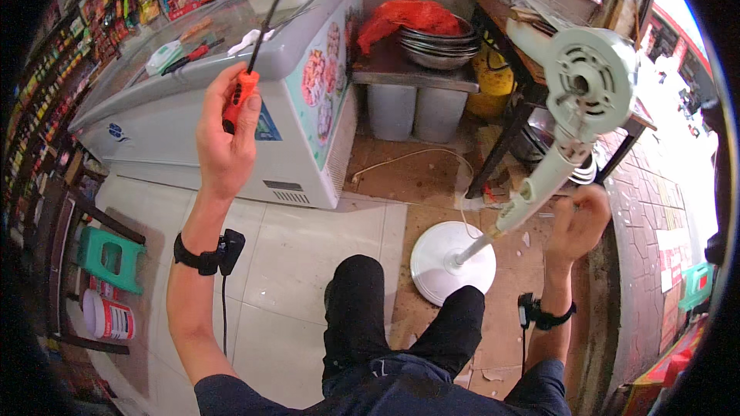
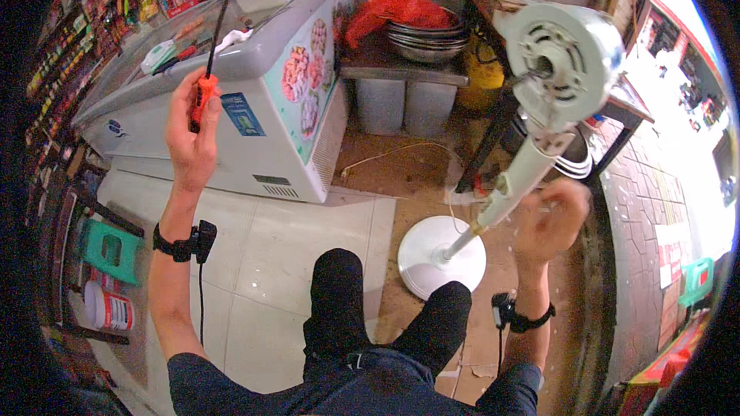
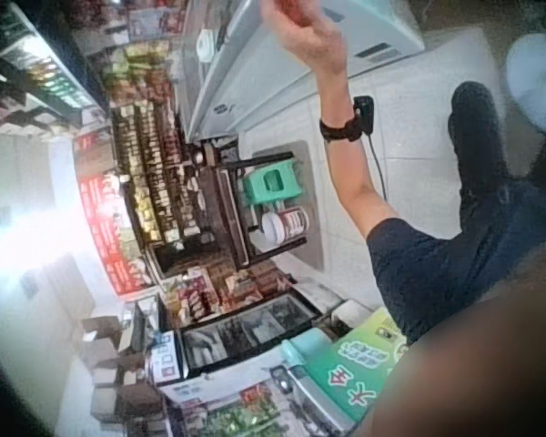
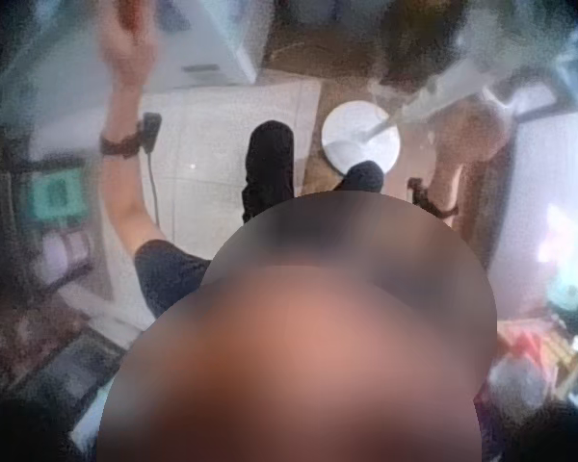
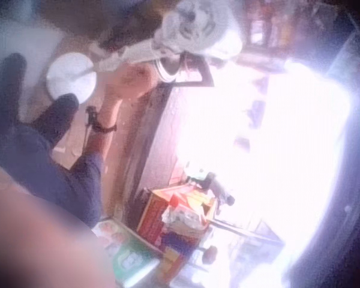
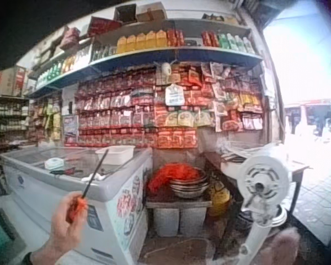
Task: The person uses a screwdriver to remove and reinsert screws on the rear housing of a white pedestal fan. They repeatedly loosen and tighten screws at the motor housing and base, then reattach the rear cover.
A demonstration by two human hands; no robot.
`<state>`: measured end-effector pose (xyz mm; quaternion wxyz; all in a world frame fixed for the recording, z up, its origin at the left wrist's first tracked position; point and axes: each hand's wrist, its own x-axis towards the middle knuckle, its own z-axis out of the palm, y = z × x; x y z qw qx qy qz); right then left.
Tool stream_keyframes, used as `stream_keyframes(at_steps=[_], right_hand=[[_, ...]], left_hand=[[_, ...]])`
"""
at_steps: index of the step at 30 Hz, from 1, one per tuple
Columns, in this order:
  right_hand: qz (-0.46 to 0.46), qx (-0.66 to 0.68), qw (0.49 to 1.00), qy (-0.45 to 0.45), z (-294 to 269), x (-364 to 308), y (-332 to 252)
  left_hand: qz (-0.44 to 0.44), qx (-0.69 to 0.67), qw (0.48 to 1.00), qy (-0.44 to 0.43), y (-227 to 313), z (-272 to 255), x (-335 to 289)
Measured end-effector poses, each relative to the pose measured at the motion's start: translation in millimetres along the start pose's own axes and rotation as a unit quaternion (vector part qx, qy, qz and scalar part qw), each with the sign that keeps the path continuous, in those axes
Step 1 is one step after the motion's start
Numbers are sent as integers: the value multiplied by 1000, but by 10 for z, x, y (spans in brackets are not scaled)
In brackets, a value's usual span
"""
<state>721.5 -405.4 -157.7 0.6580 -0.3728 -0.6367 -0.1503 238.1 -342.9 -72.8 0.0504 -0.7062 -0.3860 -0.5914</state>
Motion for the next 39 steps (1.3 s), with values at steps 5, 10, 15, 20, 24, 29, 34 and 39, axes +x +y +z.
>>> stream_keyframes(at_steps=[5,10,15,20,24,29,34,39], right_hand=[[195,175,912,-316,1068,-95,-453],[264,446,785,-341,2467,-310,-980],[405,491,695,-334,3097,-334,-1056],[426,466,698,-337,3364,-310,-815],[453,428,717,-311,3484,-389,-676],[456,385,731,-331,3499,-447,-575],[458,384,730,-330,3479,-428,-621],[465,360,739,-327,3378,-420,-713]], left_hand=[[-25,-23,995,-93,-239,168,-123],[-55,-159,944,-284,-132,574,-473],[0,-77,937,-342,-757,171,-121],[-55,87,979,-179,-1998,-512,962],[-83,202,954,-207,-3005,-544,1717],[18,297,890,-347,-3642,-245,2105],[-39,374,821,-429,-3874,-4,2272],[-43,442,791,-421,-3927,112,2304]])
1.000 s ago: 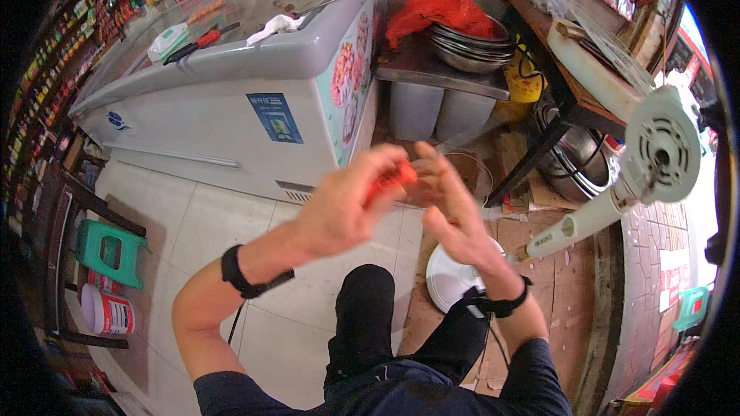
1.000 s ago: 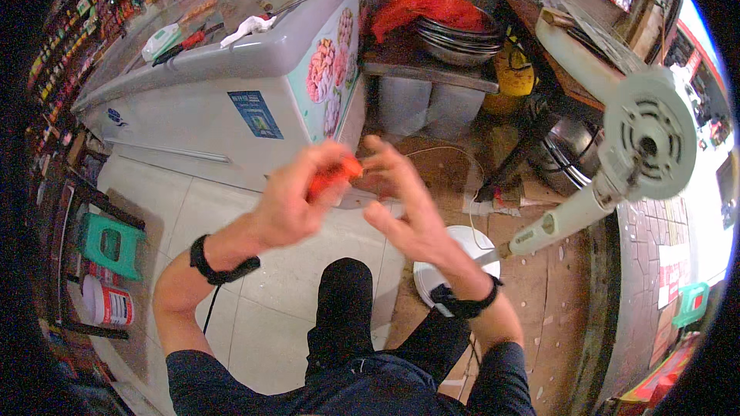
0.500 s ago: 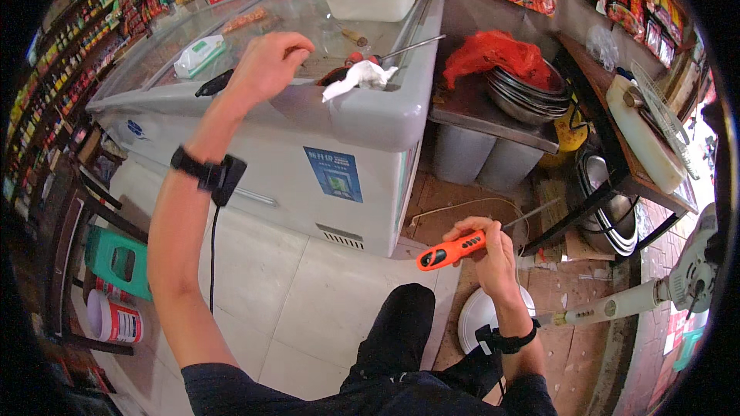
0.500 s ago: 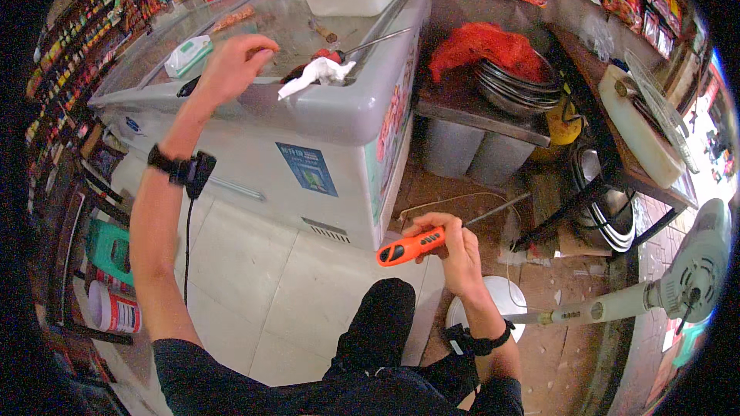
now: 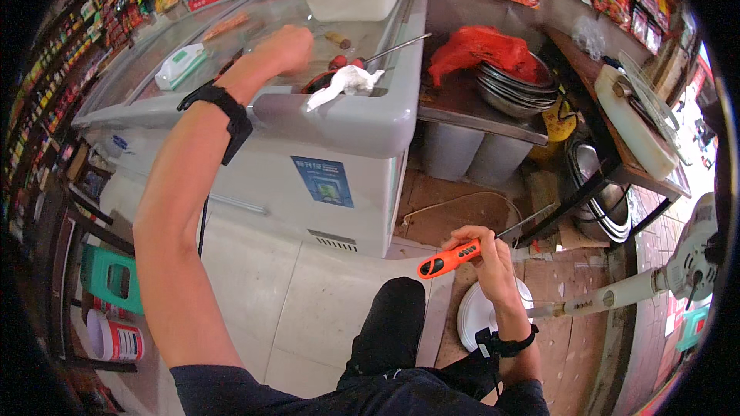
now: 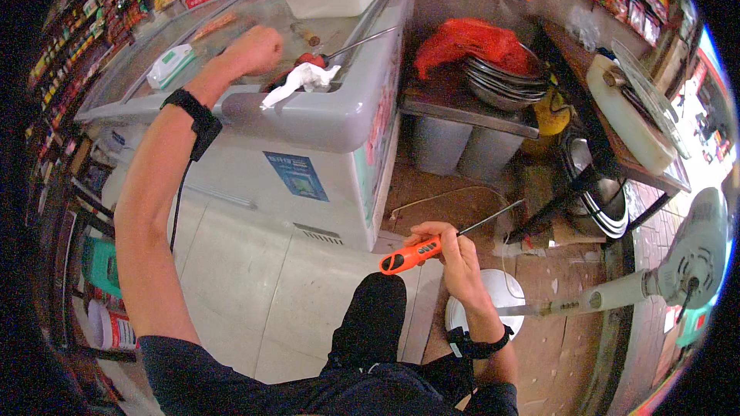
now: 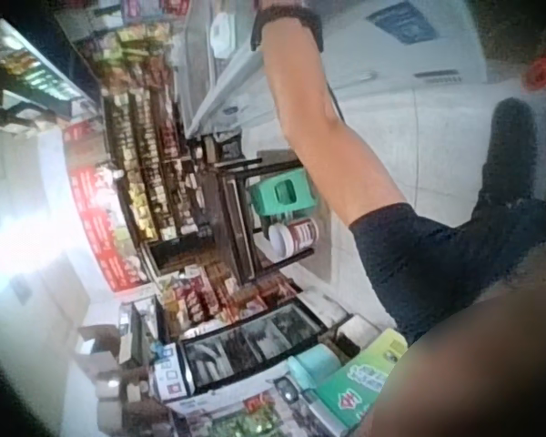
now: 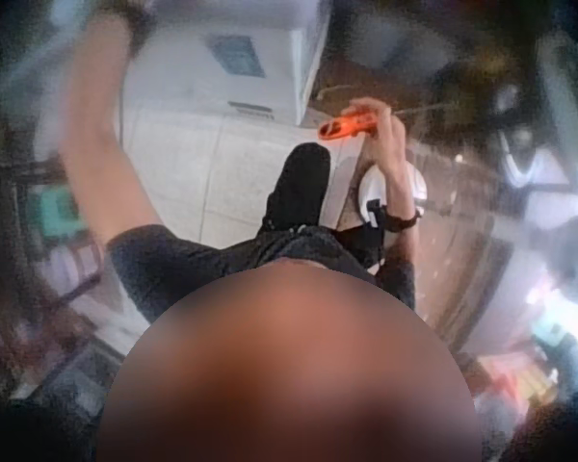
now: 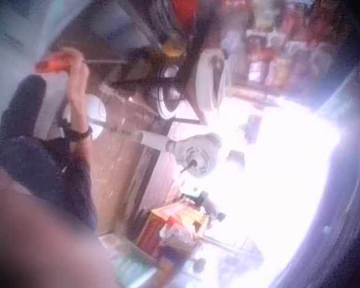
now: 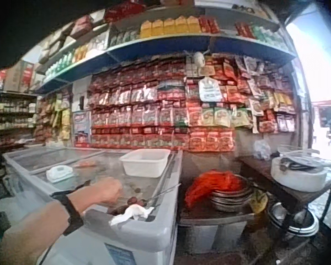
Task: The person uses a screwdriver to remove and reinsert screws on the rear housing of a white pedestal fan. They repeatedly loosen and tighten screws at the motor housing and base, then reattach the rear cover.
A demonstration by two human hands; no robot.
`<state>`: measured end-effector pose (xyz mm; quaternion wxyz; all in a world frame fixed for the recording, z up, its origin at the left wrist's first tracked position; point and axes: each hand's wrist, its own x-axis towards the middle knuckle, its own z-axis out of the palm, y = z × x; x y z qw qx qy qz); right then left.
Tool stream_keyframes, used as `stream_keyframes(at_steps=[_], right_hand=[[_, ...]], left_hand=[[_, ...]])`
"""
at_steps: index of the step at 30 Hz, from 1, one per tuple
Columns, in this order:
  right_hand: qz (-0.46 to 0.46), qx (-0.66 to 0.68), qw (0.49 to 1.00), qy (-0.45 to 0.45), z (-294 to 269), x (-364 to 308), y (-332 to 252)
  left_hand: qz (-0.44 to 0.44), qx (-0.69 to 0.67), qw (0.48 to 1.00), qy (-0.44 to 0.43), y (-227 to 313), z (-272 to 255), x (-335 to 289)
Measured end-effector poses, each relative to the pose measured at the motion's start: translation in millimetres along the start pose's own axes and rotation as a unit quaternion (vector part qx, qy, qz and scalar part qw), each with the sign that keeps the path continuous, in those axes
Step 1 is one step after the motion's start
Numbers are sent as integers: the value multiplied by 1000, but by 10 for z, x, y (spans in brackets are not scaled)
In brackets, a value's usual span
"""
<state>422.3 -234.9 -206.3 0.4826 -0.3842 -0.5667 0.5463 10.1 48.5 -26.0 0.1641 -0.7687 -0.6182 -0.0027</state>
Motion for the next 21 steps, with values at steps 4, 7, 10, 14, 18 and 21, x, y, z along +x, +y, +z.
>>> stream_keyframes(at_steps=[4,7,10,14,18,21], right_hand=[[-37,-64,997,3,-92,-41,53],[27,86,996,12,-147,-42,132],[71,169,983,24,-90,-176,199],[51,139,989,-8,-110,-667,118],[70,115,991,12,-382,-1025,-17],[96,131,986,32,-495,-1250,-67]], left_hand=[[-13,-113,976,183,119,-638,-506],[74,-288,902,312,741,-834,-1373],[281,-267,873,296,1865,-485,-2123],[306,-318,855,271,3183,38,-2631],[297,-388,821,296,3738,50,-2835],[281,-432,819,253,3868,-60,-2977]])
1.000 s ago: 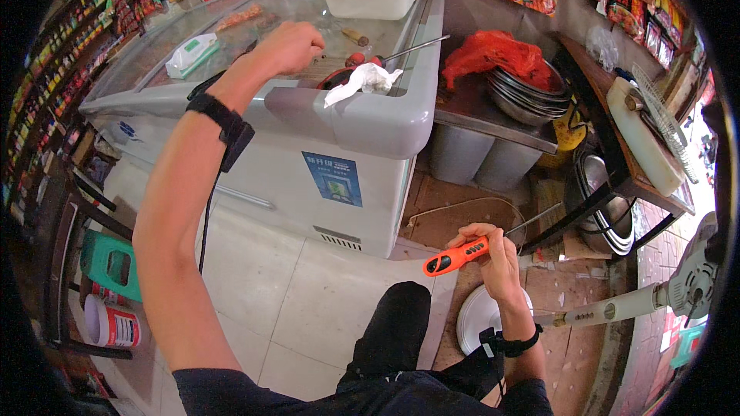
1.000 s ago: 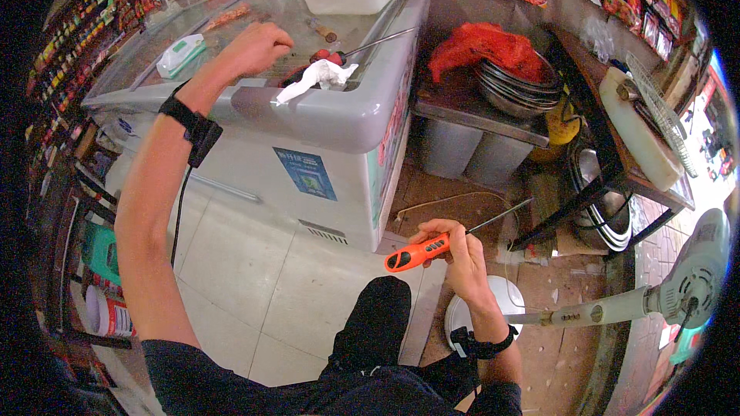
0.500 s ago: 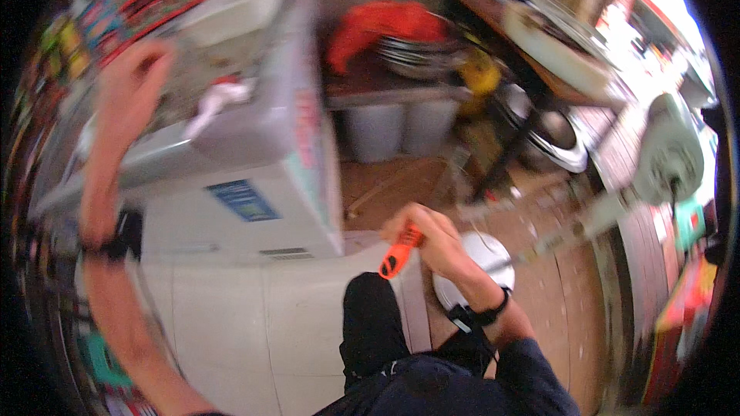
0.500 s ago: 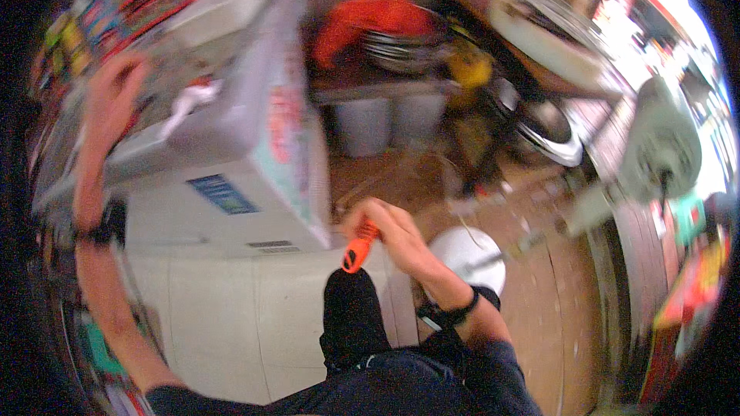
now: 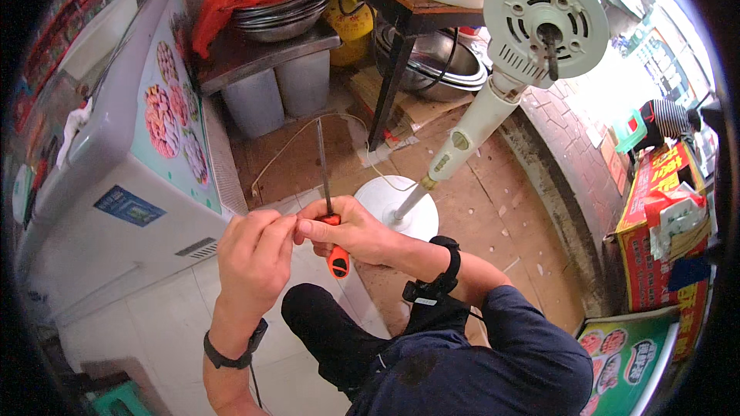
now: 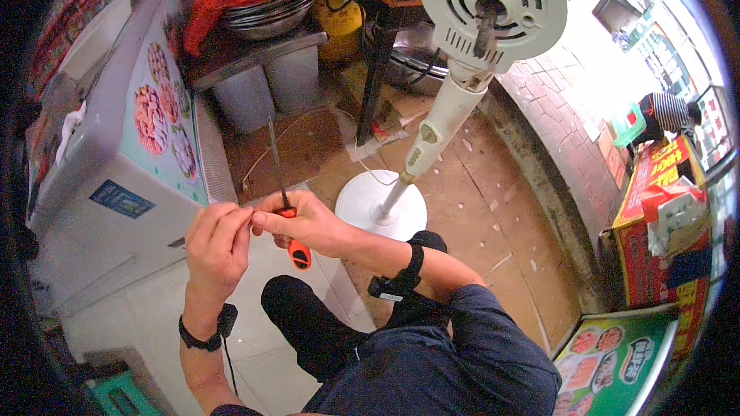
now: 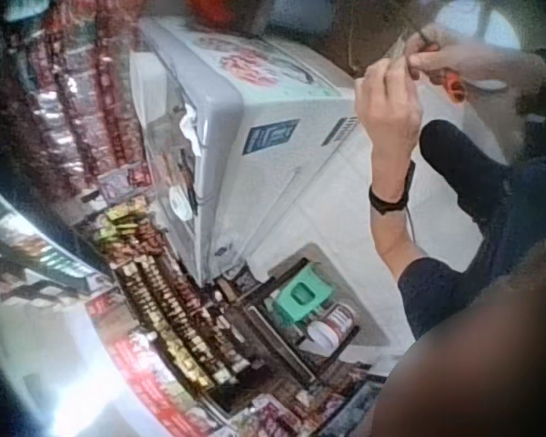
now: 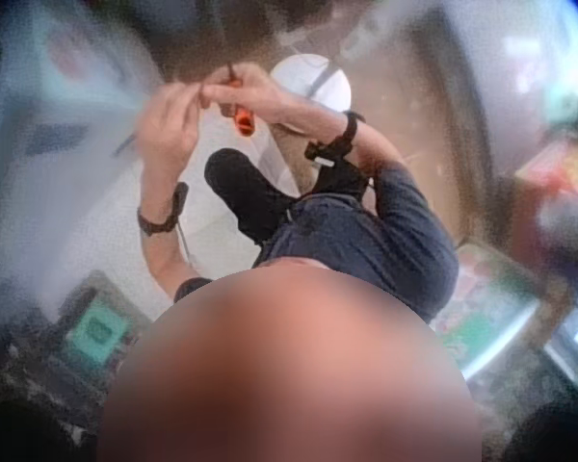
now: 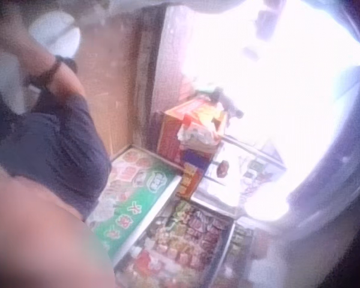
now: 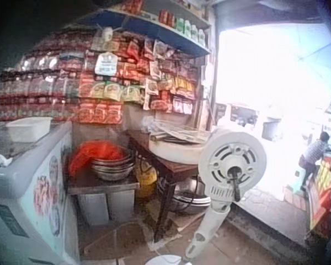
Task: The person uses a screwdriver to remove and reinsert screws on the rear housing of a white pedestal fan. They repeatedly loosen and tighten screws at the motor housing and base, then reattach the rear cover.
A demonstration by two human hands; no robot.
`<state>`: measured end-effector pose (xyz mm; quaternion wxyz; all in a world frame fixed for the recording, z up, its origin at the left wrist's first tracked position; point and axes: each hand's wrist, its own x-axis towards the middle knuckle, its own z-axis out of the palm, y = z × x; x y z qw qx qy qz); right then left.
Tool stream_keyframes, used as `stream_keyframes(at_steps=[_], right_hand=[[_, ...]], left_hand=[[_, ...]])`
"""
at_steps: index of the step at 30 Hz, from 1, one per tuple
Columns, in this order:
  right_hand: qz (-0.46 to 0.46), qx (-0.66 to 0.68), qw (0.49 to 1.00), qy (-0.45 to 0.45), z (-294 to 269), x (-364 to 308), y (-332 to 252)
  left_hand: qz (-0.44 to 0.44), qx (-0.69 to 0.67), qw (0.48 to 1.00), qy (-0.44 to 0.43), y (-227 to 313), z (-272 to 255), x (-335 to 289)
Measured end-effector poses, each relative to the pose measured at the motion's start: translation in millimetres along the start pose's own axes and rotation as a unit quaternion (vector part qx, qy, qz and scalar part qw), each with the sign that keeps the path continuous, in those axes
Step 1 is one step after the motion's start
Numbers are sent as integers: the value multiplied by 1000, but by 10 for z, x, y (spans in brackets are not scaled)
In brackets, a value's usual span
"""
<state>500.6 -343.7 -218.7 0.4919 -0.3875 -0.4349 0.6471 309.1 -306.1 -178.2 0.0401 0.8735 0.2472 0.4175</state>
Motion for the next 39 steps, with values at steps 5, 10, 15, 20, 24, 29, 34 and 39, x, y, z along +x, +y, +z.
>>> stream_keyframes(at_steps=[5,10,15,20,24,29,34,39], right_hand=[[-40,-64,997,-19,-186,-235,-12],[-54,22,998,34,-305,-584,-238],[-186,209,960,8,-291,-539,-493],[-199,164,966,16,-540,-463,-690],[-203,201,958,17,-1019,-416,-974],[-181,159,970,-42,-1136,-329,-957],[-176,138,974,-34,-1136,-320,-1007],[-171,70,983,-8,-1194,-343,-1113]], left_hand=[[-8,-4,1000,-11,310,97,-124],[-136,-155,978,20,736,255,-171],[-172,-317,930,67,1179,697,-11],[-132,-207,969,-15,1072,530,-177],[-111,-160,981,10,987,23,-477],[-105,-109,988,33,946,-155,-404],[-90,-113,989,39,936,-106,-217],[-136,-121,983,13,923,-145,-209]])
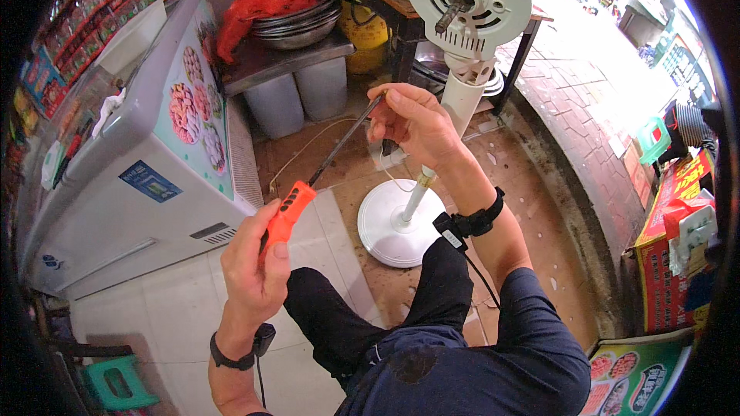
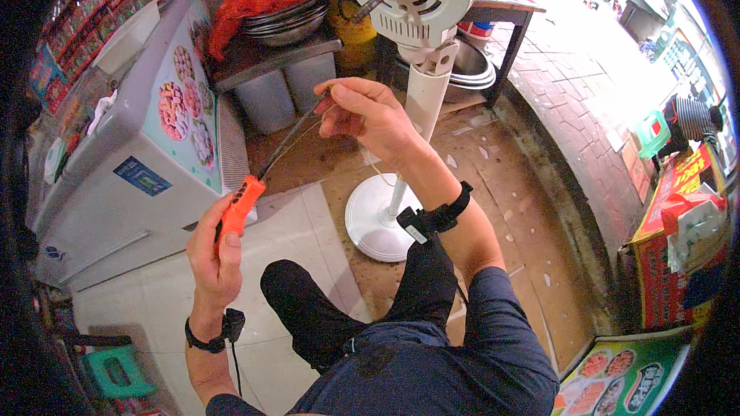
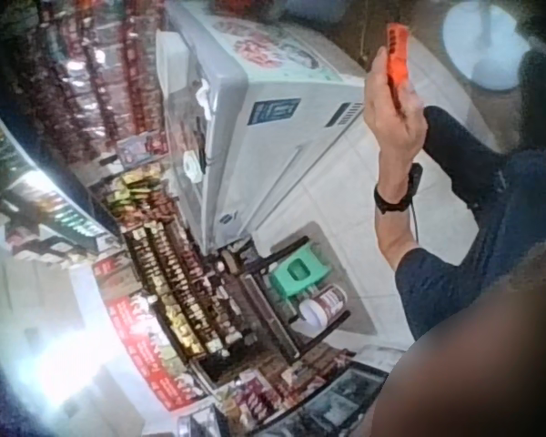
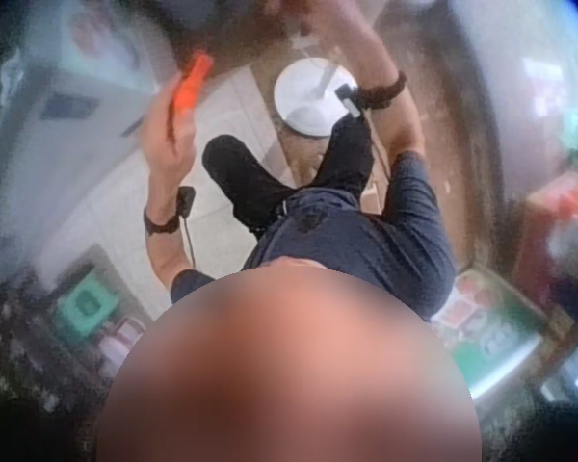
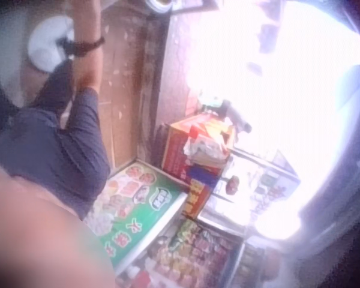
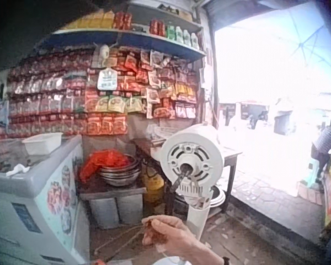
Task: The person uses a screwdriver to remove and reinsert screws on the rear housing of a white pedestal fan. They repeatedly loosen and tighten screws at the motor housing and base, then reattach the rear cover.
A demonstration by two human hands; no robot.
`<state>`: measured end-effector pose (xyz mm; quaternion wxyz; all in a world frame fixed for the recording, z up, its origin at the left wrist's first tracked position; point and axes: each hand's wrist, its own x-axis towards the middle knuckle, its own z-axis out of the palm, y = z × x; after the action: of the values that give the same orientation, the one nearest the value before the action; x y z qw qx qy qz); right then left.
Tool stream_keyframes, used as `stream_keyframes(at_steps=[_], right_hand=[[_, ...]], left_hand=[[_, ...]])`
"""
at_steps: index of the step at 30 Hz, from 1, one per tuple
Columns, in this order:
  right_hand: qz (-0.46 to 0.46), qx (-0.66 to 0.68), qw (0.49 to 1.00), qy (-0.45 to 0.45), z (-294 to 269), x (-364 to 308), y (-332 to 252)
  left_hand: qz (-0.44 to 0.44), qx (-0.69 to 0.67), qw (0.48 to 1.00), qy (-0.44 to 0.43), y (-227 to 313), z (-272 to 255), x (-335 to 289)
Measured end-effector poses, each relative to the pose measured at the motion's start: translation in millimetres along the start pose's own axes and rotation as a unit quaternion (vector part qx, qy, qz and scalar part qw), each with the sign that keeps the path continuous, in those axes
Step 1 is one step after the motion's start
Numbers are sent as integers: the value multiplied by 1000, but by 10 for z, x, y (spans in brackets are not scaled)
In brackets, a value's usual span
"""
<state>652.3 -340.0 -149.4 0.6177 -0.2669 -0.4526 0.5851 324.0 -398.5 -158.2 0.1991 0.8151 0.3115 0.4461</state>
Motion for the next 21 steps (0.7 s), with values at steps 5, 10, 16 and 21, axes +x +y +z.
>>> stream_keyframes(at_steps=[5,10,16,21], right_hand=[[12,10,999,-36,-58,50,-85],[10,-14,999,-32,-50,28,-198],[13,-119,991,-53,-43,23,-418],[-1,-70,996,-55,-8,37,-524]], left_hand=[[-68,-92,993,0,-31,-13,-6],[-88,-113,990,-3,9,-11,-3],[78,62,995,-14,111,-151,129],[119,103,987,-15,219,-74,202]])
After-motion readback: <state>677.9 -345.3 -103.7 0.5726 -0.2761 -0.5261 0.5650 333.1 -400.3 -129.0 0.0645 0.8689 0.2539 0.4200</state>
